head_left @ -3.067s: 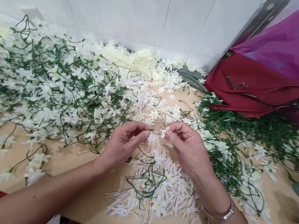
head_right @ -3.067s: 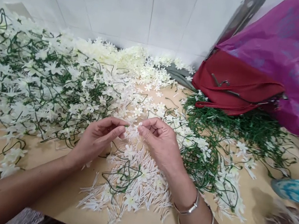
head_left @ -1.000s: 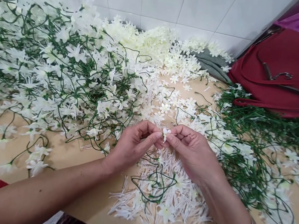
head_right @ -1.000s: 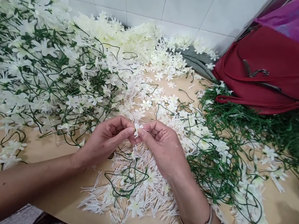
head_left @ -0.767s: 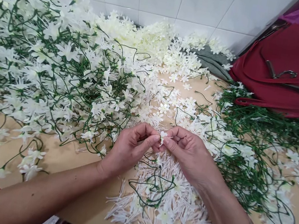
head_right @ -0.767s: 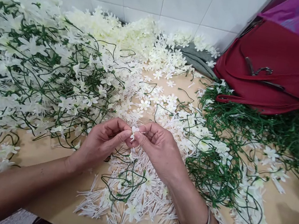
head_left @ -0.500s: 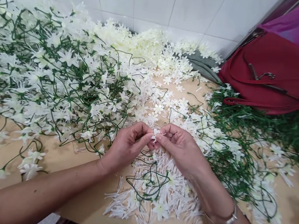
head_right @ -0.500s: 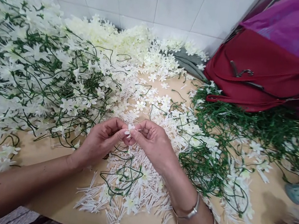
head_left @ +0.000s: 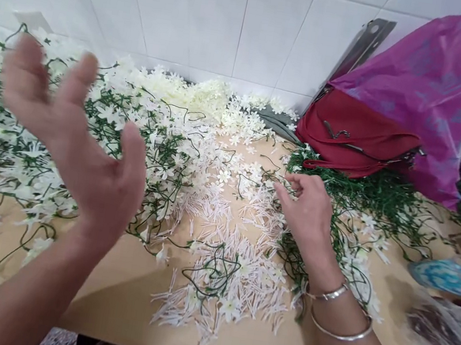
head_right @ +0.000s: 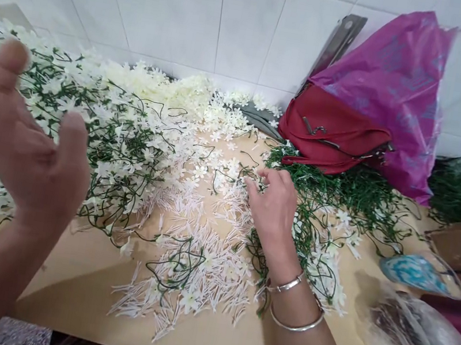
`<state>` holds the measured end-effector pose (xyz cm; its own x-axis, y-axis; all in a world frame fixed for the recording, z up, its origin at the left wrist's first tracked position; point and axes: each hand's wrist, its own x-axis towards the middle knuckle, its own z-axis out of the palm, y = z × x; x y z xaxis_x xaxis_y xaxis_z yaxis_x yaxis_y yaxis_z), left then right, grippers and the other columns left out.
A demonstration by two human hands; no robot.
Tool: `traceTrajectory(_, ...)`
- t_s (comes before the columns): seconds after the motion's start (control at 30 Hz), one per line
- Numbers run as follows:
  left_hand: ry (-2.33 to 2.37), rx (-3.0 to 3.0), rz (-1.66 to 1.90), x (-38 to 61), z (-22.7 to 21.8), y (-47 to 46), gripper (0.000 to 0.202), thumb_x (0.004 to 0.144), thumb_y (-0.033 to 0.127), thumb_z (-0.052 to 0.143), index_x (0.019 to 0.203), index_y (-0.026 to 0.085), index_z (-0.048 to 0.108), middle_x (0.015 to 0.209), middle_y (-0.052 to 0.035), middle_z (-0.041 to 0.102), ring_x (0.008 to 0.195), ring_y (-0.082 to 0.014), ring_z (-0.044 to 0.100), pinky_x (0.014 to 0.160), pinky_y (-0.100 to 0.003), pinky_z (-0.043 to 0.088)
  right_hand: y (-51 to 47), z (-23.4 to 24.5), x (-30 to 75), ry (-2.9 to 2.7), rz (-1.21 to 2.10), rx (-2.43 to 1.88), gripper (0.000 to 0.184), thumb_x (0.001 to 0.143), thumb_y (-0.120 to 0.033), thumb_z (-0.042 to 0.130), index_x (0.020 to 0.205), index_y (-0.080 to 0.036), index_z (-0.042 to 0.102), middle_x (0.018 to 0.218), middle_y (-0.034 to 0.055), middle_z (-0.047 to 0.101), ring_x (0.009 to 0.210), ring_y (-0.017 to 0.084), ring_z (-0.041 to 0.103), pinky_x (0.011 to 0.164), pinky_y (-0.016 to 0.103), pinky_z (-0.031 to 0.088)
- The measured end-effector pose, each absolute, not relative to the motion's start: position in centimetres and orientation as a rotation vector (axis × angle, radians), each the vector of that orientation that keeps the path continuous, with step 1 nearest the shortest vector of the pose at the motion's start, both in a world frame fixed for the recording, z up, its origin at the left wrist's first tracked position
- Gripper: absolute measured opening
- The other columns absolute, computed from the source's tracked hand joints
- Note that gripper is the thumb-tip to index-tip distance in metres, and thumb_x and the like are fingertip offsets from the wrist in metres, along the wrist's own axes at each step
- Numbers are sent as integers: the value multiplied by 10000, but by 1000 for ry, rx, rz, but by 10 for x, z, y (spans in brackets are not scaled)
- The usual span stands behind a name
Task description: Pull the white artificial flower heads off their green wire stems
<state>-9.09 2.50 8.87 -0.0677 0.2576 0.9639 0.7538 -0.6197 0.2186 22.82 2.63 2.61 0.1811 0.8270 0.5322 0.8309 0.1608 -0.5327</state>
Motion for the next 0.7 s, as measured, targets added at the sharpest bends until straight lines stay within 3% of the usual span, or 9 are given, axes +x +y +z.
traceTrajectory(0.03, -945, -1849, -1655, -83, 83, 21, 582, 877, 93, 674, 1438, 195, 553, 1553, -84, 390, 1494, -311, 290, 1299, -515, 213, 28, 24, 232, -1697, -71, -1695, 86, 841, -279, 717, 855, -196, 698, 867, 80, 652, 787, 246, 570, 796, 414, 450)
traceTrajectory(0.1, -992, -2094, -1653, -59, 70, 8, 521, 869, 22, 642, 1355, 205, 608, 1370, -87, 566, 1338, -265, 509, 1174, -477, 438, 29, 22, 234, -1799, -149, -1744, 99, 859, -241, 677, 768, -203, 679, 817, 86, 651, 787, 259, 550, 809, 428, 428)
traceTrajectory(0.17, -1044, -2387, -1663, -32, 55, -8, 446, 915, 12, 567, 1291, 246, 620, 1251, -62, 647, 1213, -225, 617, 1047, -436, 552, 26, 26, 232, -1769, -166, -1690, 139, 881, -229, 645, 744, -213, 652, 817, 87, 663, 796, 260, 541, 830, 434, 415)
traceTrajectory(0.23, -1154, -2595, -1676, -13, 42, -19, 365, 946, 40, 552, 1241, 237, 634, 1215, -71, 685, 1146, -205, 660, 991, -391, 585, 20, 35, 225, -1638, -64, -1578, 139, 890, -273, 665, 763, -225, 633, 828, 72, 667, 793, 247, 539, 830, 422, 415)
traceTrajectory(0.33, -1282, -2796, -1792, -3, 27, -21, 274, 975, 114, 575, 1214, 227, 645, 1207, -82, 712, 1082, -180, 686, 880, -316, 615, 9, 45, 206, -1398, 482, -1324, 200, 881, -390, 719, 783, -249, 618, 749, 14, 628, 693, 196, 530, 707, 352, 429)
traceTrajectory(0.5, -1474, -2884, -1956, -9, 13, -14, 175, 972, 247, 668, 1143, 232, 703, 1144, -71, 761, 993, -171, 724, 896, -326, 611, -1, 42, 179, -1406, 1216, -1107, 276, 826, -471, 784, 772, -234, 654, 732, 4, 667, 695, 172, 585, 694, 320, 465)
traceTrajectory(0.6, -1702, -2848, -2115, -13, 8, -12, 141, 968, 312, 681, 1063, 220, 730, 987, -56, 787, 856, -158, 743, 833, -315, 623, 4, 35, 183, -1537, 1083, -1170, 245, 905, -463, 696, 838, -227, 694, 806, 29, 710, 756, 190, 615, 740, 343, 476)
traceTrajectory(0.7, -1907, -2813, -2361, -15, 7, -11, 188, 962, 338, 681, 1086, 201, 716, 891, -47, 783, 827, -155, 749, 837, -314, 632, 15, 23, 195, -1719, 499, -1373, 123, 933, -338, 662, 904, -230, 714, 917, 58, 721, 829, 222, 603, 832, 395, 464)
